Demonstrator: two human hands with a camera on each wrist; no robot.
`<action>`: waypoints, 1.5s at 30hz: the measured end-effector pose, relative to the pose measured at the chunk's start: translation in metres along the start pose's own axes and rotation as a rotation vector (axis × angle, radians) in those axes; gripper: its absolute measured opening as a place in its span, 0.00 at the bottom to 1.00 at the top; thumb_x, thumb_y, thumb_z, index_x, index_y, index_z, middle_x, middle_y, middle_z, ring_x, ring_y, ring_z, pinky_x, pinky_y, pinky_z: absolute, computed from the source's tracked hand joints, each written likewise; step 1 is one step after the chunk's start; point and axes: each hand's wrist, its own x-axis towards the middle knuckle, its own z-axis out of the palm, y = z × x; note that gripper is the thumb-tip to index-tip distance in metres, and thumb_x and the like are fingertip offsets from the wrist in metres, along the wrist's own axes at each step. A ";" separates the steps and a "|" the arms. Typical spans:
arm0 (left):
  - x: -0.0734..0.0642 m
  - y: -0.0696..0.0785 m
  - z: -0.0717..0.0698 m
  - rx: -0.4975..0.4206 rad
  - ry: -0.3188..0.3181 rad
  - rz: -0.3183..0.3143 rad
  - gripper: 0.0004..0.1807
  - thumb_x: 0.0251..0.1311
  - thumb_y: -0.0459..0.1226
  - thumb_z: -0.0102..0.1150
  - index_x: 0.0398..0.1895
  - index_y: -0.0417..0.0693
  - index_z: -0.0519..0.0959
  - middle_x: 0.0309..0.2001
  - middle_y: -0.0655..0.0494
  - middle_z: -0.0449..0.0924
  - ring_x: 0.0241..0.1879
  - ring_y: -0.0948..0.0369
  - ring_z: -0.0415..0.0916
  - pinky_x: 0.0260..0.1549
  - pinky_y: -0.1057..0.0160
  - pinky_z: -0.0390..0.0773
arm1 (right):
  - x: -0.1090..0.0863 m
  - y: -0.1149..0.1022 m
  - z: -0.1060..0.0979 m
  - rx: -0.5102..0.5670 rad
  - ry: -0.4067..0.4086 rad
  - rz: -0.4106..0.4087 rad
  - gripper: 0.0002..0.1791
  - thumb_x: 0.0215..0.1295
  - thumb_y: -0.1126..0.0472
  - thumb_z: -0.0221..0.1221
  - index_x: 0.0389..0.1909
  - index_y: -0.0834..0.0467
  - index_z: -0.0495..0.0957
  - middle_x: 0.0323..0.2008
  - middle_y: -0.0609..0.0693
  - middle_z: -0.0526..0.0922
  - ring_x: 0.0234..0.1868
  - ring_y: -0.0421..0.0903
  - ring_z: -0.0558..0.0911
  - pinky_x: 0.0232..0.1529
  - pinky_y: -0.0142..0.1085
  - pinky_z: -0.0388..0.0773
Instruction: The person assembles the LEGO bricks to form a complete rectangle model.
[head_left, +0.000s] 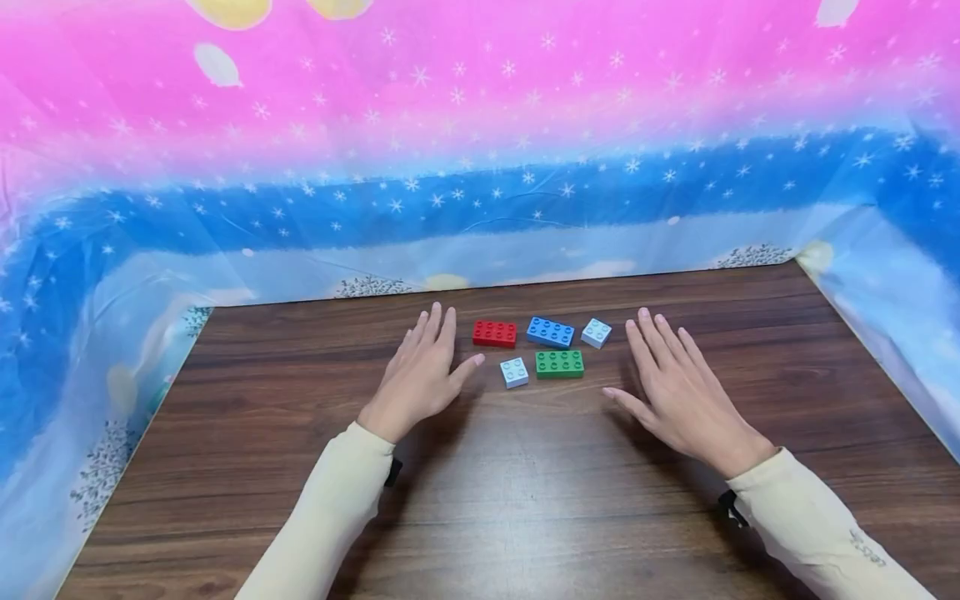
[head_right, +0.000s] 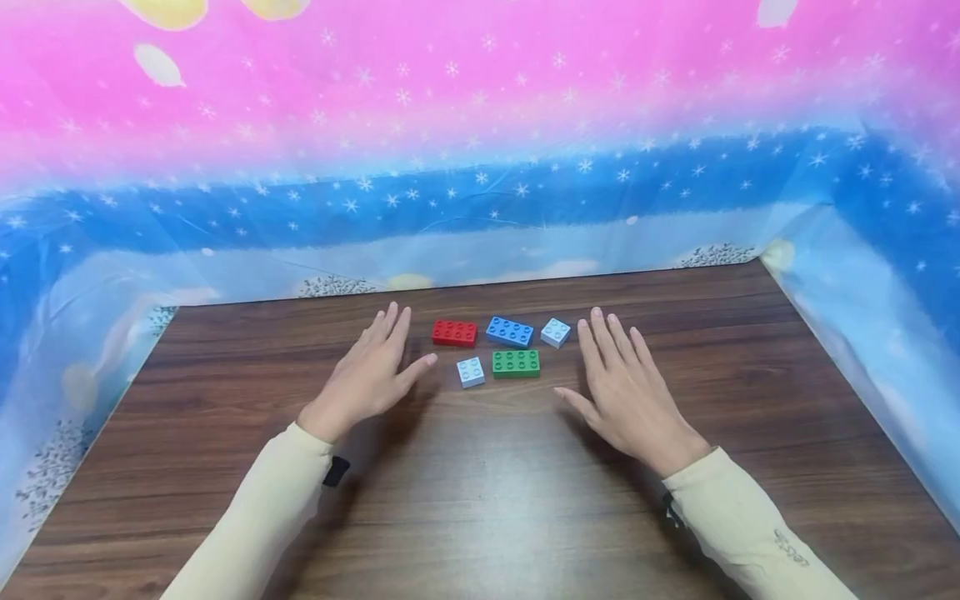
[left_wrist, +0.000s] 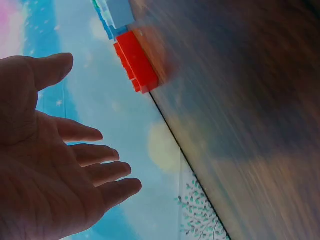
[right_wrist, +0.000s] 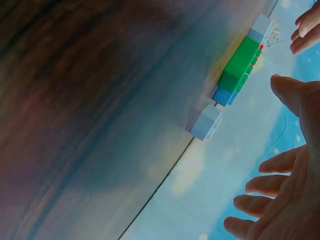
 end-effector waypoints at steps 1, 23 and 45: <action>0.002 0.001 -0.001 -0.014 -0.004 0.005 0.46 0.75 0.56 0.48 0.81 0.38 0.45 0.81 0.39 0.37 0.79 0.45 0.34 0.74 0.45 0.43 | 0.000 0.000 0.000 0.003 0.002 -0.003 0.49 0.69 0.41 0.60 0.75 0.72 0.55 0.75 0.71 0.55 0.75 0.66 0.56 0.74 0.58 0.48; 0.038 0.014 0.007 -0.126 -0.041 0.014 0.37 0.72 0.42 0.60 0.77 0.39 0.59 0.78 0.39 0.54 0.77 0.44 0.48 0.73 0.46 0.49 | 0.016 -0.018 0.001 0.220 -0.128 0.047 0.48 0.68 0.42 0.64 0.75 0.71 0.58 0.75 0.69 0.57 0.75 0.66 0.58 0.72 0.59 0.54; 0.061 0.014 0.023 -0.147 0.030 0.038 0.24 0.68 0.33 0.63 0.66 0.37 0.75 0.64 0.42 0.76 0.65 0.47 0.71 0.67 0.51 0.64 | 0.037 -0.039 0.012 0.301 -0.105 0.080 0.34 0.65 0.53 0.70 0.66 0.66 0.74 0.63 0.64 0.75 0.64 0.62 0.75 0.61 0.58 0.71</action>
